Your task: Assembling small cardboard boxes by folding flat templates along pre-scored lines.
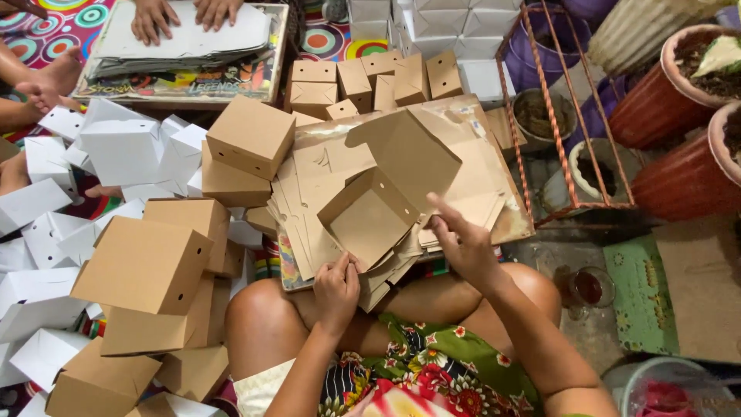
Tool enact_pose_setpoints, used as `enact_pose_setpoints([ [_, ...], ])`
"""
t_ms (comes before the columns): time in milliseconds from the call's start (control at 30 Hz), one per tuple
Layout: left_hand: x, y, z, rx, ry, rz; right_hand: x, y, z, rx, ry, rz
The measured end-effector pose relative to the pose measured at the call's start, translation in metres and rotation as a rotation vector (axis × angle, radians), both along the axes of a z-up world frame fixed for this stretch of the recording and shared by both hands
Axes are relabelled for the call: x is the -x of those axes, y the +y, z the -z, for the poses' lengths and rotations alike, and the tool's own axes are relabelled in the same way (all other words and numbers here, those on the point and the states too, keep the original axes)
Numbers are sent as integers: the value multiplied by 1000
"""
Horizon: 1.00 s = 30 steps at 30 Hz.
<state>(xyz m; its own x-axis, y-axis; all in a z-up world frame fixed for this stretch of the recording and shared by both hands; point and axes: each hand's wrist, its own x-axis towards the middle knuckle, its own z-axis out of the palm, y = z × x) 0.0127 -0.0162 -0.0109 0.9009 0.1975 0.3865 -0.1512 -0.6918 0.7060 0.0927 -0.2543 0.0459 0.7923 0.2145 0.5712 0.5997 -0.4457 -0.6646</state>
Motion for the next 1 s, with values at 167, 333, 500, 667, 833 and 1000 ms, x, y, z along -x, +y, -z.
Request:
enact_pose_setpoints([
  [167, 1, -1, 5, -5, -7, 19, 12, 26, 7, 142, -206, -227],
  [333, 4, -4, 2, 23, -27, -2, 8, 21, 23, 369, -253, -239],
  [500, 3, -11, -7, 45, -15, 17, 3, 22, 18, 343, -192, -302],
  [667, 1, -10, -2, 41, -14, 3, -4, 23, 17, 333, -147, -333],
  [833, 5, -9, -2, 42, 2, 13, -3, 29, 5, 334, -119, -343],
  [1000, 3, -8, 2, 30, 26, -24, -6, 26, 18, 288, -106, -361],
])
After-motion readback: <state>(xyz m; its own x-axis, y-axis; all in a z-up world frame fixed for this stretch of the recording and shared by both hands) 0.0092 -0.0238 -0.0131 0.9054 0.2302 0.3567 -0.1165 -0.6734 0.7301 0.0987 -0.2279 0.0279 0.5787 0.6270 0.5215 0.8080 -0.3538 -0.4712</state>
